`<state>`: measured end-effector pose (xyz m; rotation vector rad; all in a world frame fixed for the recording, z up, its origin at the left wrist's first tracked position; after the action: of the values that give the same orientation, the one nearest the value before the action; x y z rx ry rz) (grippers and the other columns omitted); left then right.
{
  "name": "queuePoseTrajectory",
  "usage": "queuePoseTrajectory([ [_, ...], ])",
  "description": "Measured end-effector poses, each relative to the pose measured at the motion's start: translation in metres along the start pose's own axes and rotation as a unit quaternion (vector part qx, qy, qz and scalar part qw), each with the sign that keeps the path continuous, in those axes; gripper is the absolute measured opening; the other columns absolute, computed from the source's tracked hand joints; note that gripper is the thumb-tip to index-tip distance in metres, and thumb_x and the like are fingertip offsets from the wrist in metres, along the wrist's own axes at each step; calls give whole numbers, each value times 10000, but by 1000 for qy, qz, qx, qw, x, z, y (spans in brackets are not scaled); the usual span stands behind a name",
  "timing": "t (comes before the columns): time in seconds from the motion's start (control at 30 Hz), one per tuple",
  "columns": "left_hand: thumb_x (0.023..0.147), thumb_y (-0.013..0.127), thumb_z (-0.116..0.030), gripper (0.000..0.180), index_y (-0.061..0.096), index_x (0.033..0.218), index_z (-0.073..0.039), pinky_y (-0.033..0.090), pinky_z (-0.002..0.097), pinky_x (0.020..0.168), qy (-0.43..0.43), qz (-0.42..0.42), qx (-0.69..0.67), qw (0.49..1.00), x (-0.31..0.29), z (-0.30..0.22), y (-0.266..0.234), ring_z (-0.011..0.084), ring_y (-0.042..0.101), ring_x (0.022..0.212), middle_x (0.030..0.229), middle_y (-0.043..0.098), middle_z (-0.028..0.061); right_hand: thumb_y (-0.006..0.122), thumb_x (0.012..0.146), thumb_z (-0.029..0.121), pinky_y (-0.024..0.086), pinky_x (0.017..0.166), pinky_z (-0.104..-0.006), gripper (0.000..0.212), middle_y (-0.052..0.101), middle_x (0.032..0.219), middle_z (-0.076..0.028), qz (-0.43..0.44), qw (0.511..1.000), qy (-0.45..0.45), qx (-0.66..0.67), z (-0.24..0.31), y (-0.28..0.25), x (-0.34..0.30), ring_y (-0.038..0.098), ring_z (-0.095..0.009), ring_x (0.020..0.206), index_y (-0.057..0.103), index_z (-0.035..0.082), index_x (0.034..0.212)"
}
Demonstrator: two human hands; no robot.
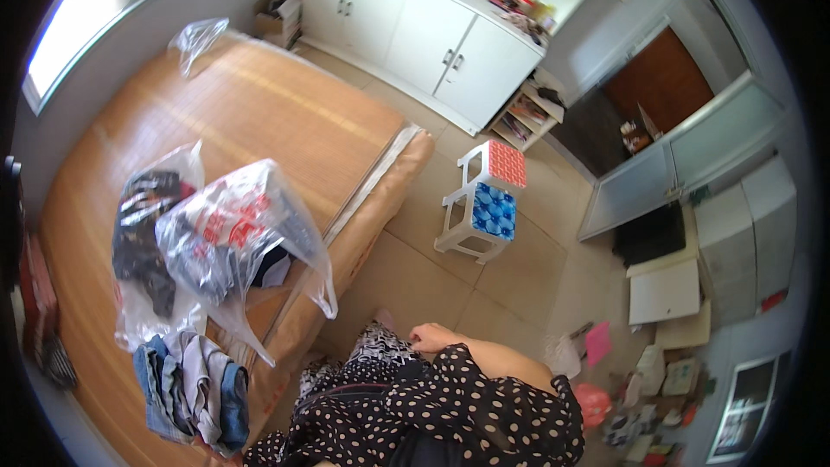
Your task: The person unpacks clothes from plastic bags and a cardboard box, then folds them on a bed. They handle various items including a white shirt, a plaid shirt, and denim shorts, folding each one neatly and stacking them on the bed.
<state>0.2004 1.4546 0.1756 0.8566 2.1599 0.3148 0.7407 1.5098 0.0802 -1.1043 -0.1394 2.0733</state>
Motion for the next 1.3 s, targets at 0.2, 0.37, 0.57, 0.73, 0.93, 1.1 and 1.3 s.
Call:
queuePoseTrajectory([
  [0.2,725,518,-440,614,456,1182,-34,356,416,940,-34,68,93,993,-16,59,112,288,466,1076,1190,488,115,610,712,292,459,782,-333,390,621,942,-127,-61,990,90,95,-123,31,-68,593,-251,880,580,46,1013],
  [0.37,719,530,-442,601,480,1157,-34,364,412,933,-84,142,162,973,-47,158,201,290,481,1056,1166,507,115,634,700,260,458,737,-313,303,631,883,-113,-124,955,162,214,-240,98,-117,601,-222,810,617,32,899],
  [0.57,712,544,-446,586,509,1127,-34,375,407,925,-177,234,256,921,-104,289,293,292,500,1033,1137,531,114,562,755,278,453,736,-364,330,616,914,-156,-15,898,343,275,-333,169,-242,581,-268,809,622,11,940],
  [0.73,701,563,-449,569,541,1088,-32,390,403,911,-297,322,304,846,-139,403,357,291,525,997,1087,564,113,544,793,318,465,763,-363,399,611,943,-146,-149,872,383,267,-366,245,-282,582,-280,802,596,-31,981],
  [0.93,673,589,-522,662,490,1165,-90,371,426,927,-348,372,392,766,-145,498,401,280,495,1043,1137,536,90,594,770,258,464,734,-328,380,608,923,-139,-217,694,420,543,-333,256,-279,578,-227,836,570,-11,1037],
  [1.1,703,547,-386,547,502,1112,-25,407,439,883,-417,396,383,723,-185,577,444,310,541,952,1050,571,136,603,771,297,461,755,-329,423,607,945,-124,-287,583,355,672,-326,209,-257,581,-237,858,562,-6,1064],
  [1.3,705,520,-316,412,551,991,-20,444,408,831,-422,390,426,698,-232,658,463,280,572,847,917,604,122,603,777,352,464,734,-320,465,618,925,-102,-256,517,382,722,-356,226,-259,591,-207,806,552,4,1081],
])
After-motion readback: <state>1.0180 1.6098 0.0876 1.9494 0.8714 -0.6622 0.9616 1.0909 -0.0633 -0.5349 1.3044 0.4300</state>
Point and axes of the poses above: each hand's wrist, its own x-axis towards the middle knuckle, its own y-axis out of the palm, z = x × y, the point moved 10 cm from there along x, towards the middle knuckle
